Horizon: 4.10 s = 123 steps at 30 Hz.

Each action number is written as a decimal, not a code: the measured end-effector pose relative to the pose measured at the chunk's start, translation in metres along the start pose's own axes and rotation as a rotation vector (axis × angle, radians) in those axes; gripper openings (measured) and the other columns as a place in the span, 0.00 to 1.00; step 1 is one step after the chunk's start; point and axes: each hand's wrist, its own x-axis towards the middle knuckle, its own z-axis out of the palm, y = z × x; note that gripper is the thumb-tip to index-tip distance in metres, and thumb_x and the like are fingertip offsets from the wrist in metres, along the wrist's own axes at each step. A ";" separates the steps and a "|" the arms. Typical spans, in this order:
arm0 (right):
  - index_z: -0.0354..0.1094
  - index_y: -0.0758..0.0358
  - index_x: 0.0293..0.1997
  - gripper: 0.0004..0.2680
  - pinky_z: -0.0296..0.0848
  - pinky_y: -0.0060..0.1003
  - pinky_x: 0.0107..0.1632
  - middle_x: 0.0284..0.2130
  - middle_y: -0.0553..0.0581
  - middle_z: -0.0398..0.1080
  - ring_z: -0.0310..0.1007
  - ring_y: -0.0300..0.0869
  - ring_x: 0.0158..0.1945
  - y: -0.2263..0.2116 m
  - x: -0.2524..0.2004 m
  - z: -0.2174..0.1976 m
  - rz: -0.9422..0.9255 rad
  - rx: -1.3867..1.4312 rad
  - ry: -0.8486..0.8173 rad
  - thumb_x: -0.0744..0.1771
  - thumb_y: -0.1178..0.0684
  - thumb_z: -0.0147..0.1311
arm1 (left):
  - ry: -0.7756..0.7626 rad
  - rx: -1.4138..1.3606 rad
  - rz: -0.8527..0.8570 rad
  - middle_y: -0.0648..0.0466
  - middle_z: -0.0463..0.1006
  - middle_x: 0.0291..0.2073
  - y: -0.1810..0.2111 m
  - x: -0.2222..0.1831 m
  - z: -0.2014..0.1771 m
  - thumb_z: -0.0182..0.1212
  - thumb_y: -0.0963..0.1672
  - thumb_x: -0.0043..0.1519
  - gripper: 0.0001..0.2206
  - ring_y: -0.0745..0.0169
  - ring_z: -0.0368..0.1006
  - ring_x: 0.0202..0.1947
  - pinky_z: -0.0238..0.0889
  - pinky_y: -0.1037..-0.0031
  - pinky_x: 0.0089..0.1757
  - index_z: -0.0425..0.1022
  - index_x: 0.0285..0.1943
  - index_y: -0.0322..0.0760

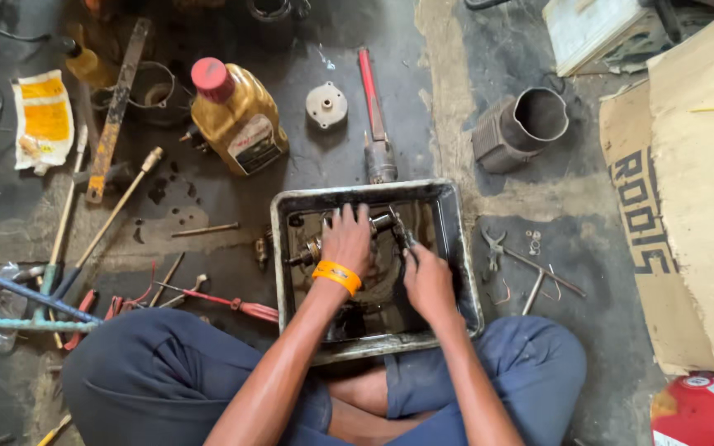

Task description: The person scrubs a metal engine part with a brush inside a rectangular tray filled with dark liquid. They repeatedly dip the part and brush into the liquid and scrub the surfaces. Another person is visible in the background working on a separate part.

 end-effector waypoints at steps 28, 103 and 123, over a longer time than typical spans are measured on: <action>0.74 0.70 0.47 0.09 0.73 0.53 0.45 0.37 0.76 0.74 0.72 0.68 0.46 -0.005 0.021 -0.014 0.010 0.096 -0.119 0.68 0.55 0.52 | -0.172 -0.265 -0.132 0.34 0.68 0.57 0.000 0.015 -0.033 0.71 0.42 0.48 0.33 0.28 0.62 0.60 0.61 0.45 0.56 0.64 0.64 0.28; 0.75 0.66 0.46 0.10 0.73 0.56 0.46 0.36 0.75 0.75 0.75 0.67 0.42 0.007 -0.004 0.002 0.067 -0.086 -0.102 0.67 0.52 0.50 | -0.196 -0.213 -0.144 0.39 0.79 0.45 0.002 0.001 -0.027 0.71 0.41 0.48 0.37 0.36 0.71 0.56 0.58 0.40 0.60 0.60 0.69 0.27; 0.75 0.62 0.52 0.14 0.72 0.51 0.51 0.40 0.73 0.76 0.76 0.64 0.48 0.009 0.005 -0.045 0.246 -0.088 -0.408 0.67 0.46 0.52 | 0.026 -0.015 -0.053 0.40 0.75 0.53 -0.001 0.003 0.002 0.62 0.40 0.58 0.23 0.38 0.70 0.59 0.65 0.49 0.55 0.66 0.63 0.30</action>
